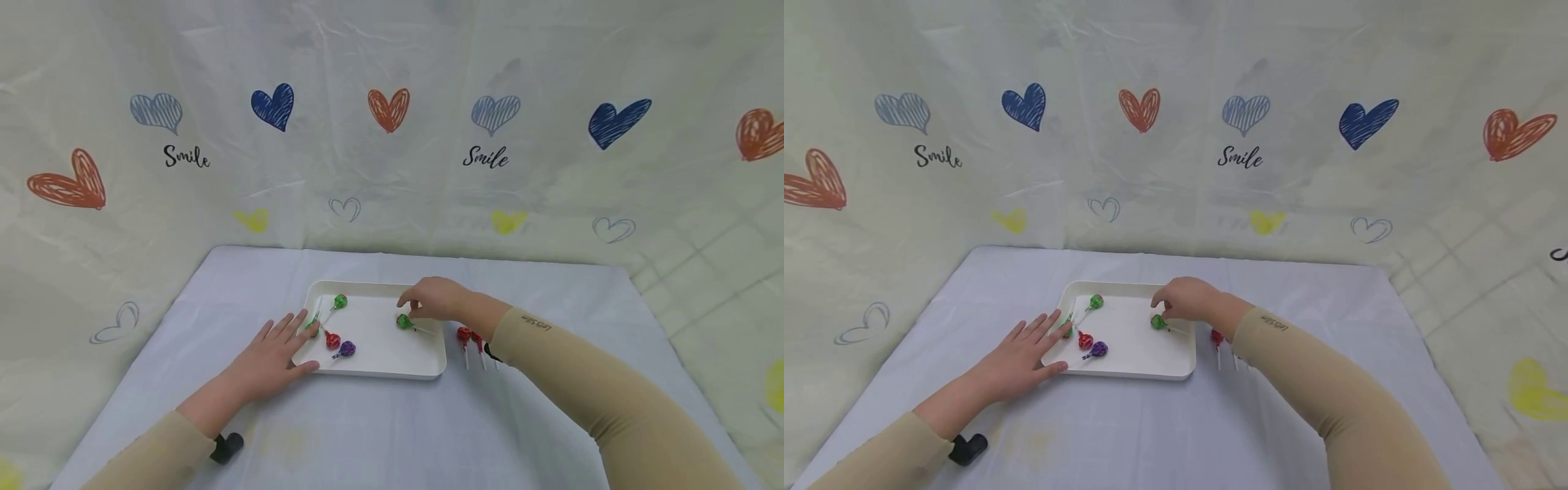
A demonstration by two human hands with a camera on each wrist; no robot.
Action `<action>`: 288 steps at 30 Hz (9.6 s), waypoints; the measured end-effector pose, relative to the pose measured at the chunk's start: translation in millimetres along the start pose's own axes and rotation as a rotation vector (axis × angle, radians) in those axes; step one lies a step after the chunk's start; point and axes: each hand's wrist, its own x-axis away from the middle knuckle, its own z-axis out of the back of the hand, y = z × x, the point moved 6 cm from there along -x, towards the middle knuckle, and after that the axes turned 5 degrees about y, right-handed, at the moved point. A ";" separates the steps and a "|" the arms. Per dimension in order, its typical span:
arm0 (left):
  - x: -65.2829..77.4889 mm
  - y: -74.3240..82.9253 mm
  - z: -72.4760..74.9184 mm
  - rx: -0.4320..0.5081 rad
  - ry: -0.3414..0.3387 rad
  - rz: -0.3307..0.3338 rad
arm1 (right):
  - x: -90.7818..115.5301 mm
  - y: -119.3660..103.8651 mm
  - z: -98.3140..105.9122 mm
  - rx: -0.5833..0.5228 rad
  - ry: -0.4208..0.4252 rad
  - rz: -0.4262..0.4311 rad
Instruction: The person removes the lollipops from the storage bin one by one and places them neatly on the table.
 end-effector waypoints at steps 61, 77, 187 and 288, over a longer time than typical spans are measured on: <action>3.2 4.8 5.9 0.004 0.000 0.002 | -4.8 1.3 4.7 -0.164 -0.044 -0.022; 2.2 5.7 7.0 -0.002 -0.021 0.009 | 38.0 36.3 17.6 -0.229 0.089 -0.102; 2.4 6.5 5.1 0.029 -0.025 0.008 | 21.1 13.4 20.2 -0.286 0.050 -0.040; 3.5 6.8 6.7 0.037 -0.029 -0.002 | -19.7 -15.5 -5.0 -0.156 -0.156 -0.150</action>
